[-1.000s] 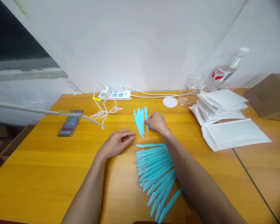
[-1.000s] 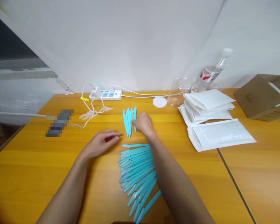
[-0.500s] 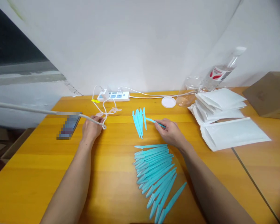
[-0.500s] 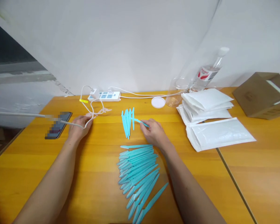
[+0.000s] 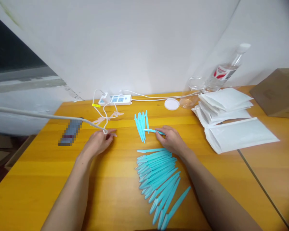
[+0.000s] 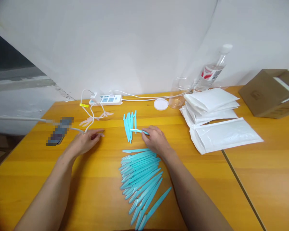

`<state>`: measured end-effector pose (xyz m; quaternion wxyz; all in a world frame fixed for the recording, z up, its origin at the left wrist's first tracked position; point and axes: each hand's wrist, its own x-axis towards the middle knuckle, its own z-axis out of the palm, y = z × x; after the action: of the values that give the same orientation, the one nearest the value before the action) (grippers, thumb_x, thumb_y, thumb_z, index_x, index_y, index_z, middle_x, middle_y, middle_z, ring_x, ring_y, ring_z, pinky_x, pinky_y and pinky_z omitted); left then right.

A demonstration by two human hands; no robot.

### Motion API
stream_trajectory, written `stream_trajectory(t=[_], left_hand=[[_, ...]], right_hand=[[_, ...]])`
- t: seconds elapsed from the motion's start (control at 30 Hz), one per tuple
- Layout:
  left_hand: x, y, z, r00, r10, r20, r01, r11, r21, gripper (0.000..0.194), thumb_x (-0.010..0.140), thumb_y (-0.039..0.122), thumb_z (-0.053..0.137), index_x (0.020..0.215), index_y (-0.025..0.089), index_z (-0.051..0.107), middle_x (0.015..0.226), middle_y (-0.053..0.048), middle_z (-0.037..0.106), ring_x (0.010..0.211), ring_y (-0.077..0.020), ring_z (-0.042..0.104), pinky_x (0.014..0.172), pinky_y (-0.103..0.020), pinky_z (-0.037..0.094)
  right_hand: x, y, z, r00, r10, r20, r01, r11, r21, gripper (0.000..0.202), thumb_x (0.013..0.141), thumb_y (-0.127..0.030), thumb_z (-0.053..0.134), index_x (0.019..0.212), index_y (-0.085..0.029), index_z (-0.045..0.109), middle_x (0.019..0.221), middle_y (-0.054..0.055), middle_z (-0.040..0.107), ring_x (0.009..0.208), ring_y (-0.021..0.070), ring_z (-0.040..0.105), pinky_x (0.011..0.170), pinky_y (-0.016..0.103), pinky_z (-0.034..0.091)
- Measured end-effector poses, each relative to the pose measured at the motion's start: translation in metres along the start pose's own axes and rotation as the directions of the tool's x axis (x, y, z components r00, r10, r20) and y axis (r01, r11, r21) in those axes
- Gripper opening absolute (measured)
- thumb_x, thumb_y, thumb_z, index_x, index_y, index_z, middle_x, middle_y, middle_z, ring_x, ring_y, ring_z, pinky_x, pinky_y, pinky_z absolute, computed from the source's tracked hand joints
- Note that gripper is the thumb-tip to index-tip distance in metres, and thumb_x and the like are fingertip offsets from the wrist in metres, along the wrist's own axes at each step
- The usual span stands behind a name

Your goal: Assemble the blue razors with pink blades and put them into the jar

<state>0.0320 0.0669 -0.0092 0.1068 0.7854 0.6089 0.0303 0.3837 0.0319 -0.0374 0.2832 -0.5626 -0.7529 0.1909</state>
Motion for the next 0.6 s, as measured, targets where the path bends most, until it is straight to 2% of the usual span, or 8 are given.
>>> stream_trajectory(t=[0.1, 0.27, 0.37, 0.47, 0.53, 0.6], left_hand=[[-0.001, -0.009, 0.005, 0.989, 0.118, -0.088, -0.12, 0.993, -0.018, 0.034, 0.091, 0.04, 0.052, 0.114, 0.029, 0.074, 0.113, -0.003, 0.074, 0.091, -0.0207, 0.07, 0.081, -0.029, 0.051], [-0.002, -0.008, 0.018, 0.96, 0.135, -0.244, -0.149, 0.988, -0.039, 0.037, 0.097, 0.044, 0.047, 0.105, 0.023, 0.076, 0.114, -0.009, 0.07, 0.101, -0.024, 0.067, 0.092, -0.034, 0.051], [-0.004, -0.009, 0.019, 0.968, 0.119, -0.22, -0.161, 0.97, -0.184, 0.037, 0.096, 0.044, 0.048, 0.11, 0.021, 0.073, 0.116, -0.01, 0.069, 0.103, -0.0231, 0.066, 0.095, -0.035, 0.051], [-0.007, -0.017, 0.016, 0.988, 0.059, -0.143, -0.102, 0.942, -0.319, 0.042, 0.093, 0.045, 0.053, 0.121, 0.019, 0.069, 0.11, -0.009, 0.07, 0.084, -0.0187, 0.067, 0.082, -0.031, 0.054], [-0.008, -0.022, 0.014, 0.993, 0.053, -0.104, -0.083, 0.945, -0.317, 0.046, 0.09, 0.046, 0.055, 0.124, 0.018, 0.068, 0.11, -0.008, 0.07, 0.076, -0.0169, 0.065, 0.075, -0.03, 0.054], [-0.007, -0.024, 0.013, 0.994, 0.093, -0.066, -0.107, 0.955, -0.275, 0.045, 0.088, 0.046, 0.055, 0.122, 0.02, 0.07, 0.115, -0.008, 0.069, 0.081, -0.0178, 0.066, 0.078, -0.03, 0.054]], right_hand=[[0.0, 0.0, 0.0, 1.0, -0.013, 0.007, 0.013, 1.0, -0.006, 0.023, 0.096, -0.027, 0.054, 0.103, -0.019, 0.075, 0.087, 0.006, 0.07, 0.081, 0.0176, 0.061, 0.076, 0.028, 0.044], [-0.001, 0.002, 0.0, 0.999, -0.028, 0.015, 0.028, 1.0, 0.0, 0.025, 0.097, -0.027, 0.053, 0.105, -0.019, 0.075, 0.086, 0.006, 0.069, 0.081, 0.0169, 0.061, 0.075, 0.027, 0.044], [-0.001, 0.002, 0.0, 1.0, -0.023, 0.018, 0.023, 1.0, 0.006, 0.025, 0.097, -0.028, 0.053, 0.106, -0.019, 0.075, 0.088, 0.006, 0.069, 0.082, 0.0171, 0.062, 0.076, 0.027, 0.045], [-0.001, 0.003, 0.0, 1.0, -0.025, 0.014, 0.025, 1.0, 0.005, 0.024, 0.096, -0.028, 0.054, 0.105, -0.019, 0.075, 0.087, 0.006, 0.069, 0.084, 0.0176, 0.062, 0.078, 0.027, 0.045], [-0.001, 0.003, 0.0, 0.999, -0.03, 0.017, 0.03, 1.0, 0.002, 0.024, 0.096, -0.028, 0.054, 0.103, -0.019, 0.075, 0.086, 0.006, 0.069, 0.084, 0.0176, 0.062, 0.078, 0.027, 0.045], [0.0, 0.002, 0.0, 0.999, -0.032, 0.023, 0.032, 0.999, -0.001, 0.024, 0.097, -0.028, 0.053, 0.102, -0.019, 0.075, 0.085, 0.006, 0.069, 0.083, 0.0173, 0.062, 0.077, 0.027, 0.044]])
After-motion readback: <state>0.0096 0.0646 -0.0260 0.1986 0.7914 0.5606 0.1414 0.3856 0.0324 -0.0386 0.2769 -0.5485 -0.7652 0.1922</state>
